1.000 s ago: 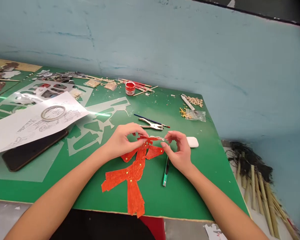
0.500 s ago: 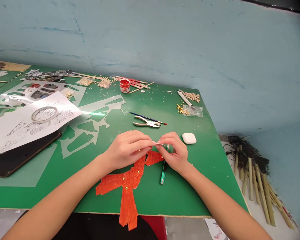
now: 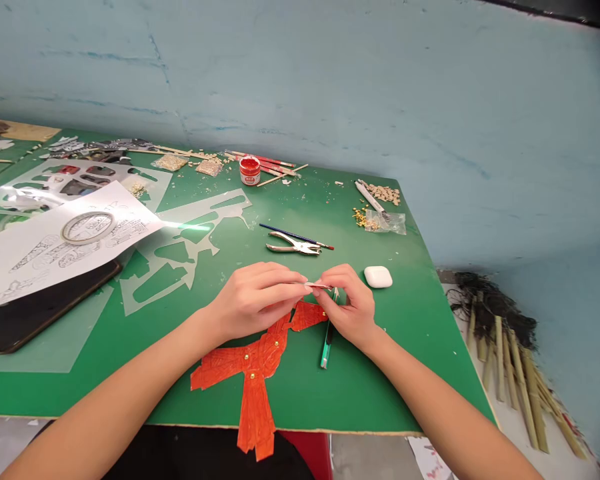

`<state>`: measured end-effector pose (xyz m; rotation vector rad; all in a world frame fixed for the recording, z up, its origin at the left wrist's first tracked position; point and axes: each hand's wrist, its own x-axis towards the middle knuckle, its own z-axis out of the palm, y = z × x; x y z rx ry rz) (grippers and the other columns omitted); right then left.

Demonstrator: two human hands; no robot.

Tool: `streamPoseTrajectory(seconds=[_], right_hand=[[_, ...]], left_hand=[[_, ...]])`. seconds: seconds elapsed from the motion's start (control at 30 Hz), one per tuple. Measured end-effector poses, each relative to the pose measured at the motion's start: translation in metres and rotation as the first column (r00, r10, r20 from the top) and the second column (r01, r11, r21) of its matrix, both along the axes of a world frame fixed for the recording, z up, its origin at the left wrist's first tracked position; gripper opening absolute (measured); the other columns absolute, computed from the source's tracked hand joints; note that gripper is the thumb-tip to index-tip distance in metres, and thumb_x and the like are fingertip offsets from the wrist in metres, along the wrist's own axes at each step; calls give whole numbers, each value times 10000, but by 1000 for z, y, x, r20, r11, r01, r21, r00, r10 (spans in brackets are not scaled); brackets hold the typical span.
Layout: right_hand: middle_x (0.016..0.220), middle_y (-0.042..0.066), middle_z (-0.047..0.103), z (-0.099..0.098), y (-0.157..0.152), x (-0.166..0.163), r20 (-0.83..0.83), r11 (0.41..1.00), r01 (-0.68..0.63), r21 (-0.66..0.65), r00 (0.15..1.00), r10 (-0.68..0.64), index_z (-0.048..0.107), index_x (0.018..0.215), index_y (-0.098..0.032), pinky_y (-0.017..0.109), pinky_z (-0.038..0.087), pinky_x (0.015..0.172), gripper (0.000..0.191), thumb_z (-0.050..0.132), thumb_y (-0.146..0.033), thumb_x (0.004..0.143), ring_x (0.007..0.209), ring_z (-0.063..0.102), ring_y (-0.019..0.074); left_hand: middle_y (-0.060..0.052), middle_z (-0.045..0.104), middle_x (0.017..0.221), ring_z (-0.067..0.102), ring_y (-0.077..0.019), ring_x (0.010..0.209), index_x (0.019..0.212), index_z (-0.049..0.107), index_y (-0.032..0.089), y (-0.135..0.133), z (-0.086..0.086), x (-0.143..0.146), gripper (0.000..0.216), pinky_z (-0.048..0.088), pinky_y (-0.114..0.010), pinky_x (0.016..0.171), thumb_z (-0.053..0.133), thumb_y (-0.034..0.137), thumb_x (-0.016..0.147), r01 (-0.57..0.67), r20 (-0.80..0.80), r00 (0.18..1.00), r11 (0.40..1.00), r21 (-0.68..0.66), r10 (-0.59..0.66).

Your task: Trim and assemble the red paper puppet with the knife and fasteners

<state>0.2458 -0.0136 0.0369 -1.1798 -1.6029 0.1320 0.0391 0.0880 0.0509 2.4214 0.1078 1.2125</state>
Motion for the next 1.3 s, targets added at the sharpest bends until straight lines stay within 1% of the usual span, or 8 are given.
streamPoseTrajectory(seconds=[0.2,0.37,0.57,0.7,0.83,1.03,1.17,1.3], right_hand=[[791,-1,697,0,-1,-1,-110,994,12,-104,994,-23,682,914,-256,331,501,646,88,735,-188,927,699,605,161],[800,-4,676,-4,-1,-2,-264,966,58,-252,956,-126,682,928,-248,303,510,638,73,730,-300,946,676,578,141],[881,22,700,-7,4,-2,-476,925,26,-379,852,-219,643,1020,-235,274,559,613,288,761,-472,906,746,669,158],[834,-10,651,-8,10,0,-607,910,-31,-414,754,-251,589,1025,-237,238,486,438,405,768,-564,867,575,639,126],[896,-15,639,-9,14,3,-698,905,-50,-422,655,-289,553,1022,-237,229,516,431,484,800,-599,816,580,679,126],[911,-19,649,-8,15,5,-763,901,-87,-424,570,-304,551,1031,-231,234,569,488,513,832,-582,784,631,712,134],[919,-23,651,-8,16,5,-776,902,-106,-418,558,-294,553,1040,-231,237,580,509,525,846,-575,771,646,722,135],[909,-25,651,-11,18,6,-769,898,-118,-423,572,-287,551,1043,-231,237,578,508,540,843,-588,763,654,722,140]], left_hand=[[-9,806,1040,776,-121,916,1353,597,243,-4,7,0,429,641,-253,874,690,109,956,-65,-35,998,920,-387,56],[-34,802,980,762,-144,763,1394,536,213,6,12,-5,520,609,-246,647,750,345,939,-236,-323,946,633,-737,-24],[-87,824,1019,804,-196,743,1418,534,198,25,6,-16,634,641,-285,623,785,441,889,-215,-426,882,636,-741,-198],[-115,813,1096,814,-212,853,1422,534,183,40,14,-33,652,662,-310,693,776,476,892,-272,-490,864,710,-650,-118],[-163,745,1269,769,-270,1053,1410,542,182,29,32,-56,646,653,-394,804,749,539,913,-464,-561,808,783,-415,181],[-111,723,1314,699,-336,1173,1361,602,217,-64,35,-69,527,598,-499,949,746,463,918,-455,-637,701,889,-55,319],[-177,691,1372,647,-405,1249,1389,589,116,-123,14,-64,480,554,-568,999,651,374,989,-449,-608,675,887,111,418],[-177,674,1411,637,-380,1282,1385,611,86,-151,-1,-61,463,546,-528,1035,576,379,1028,-406,-541,698,881,242,469]])
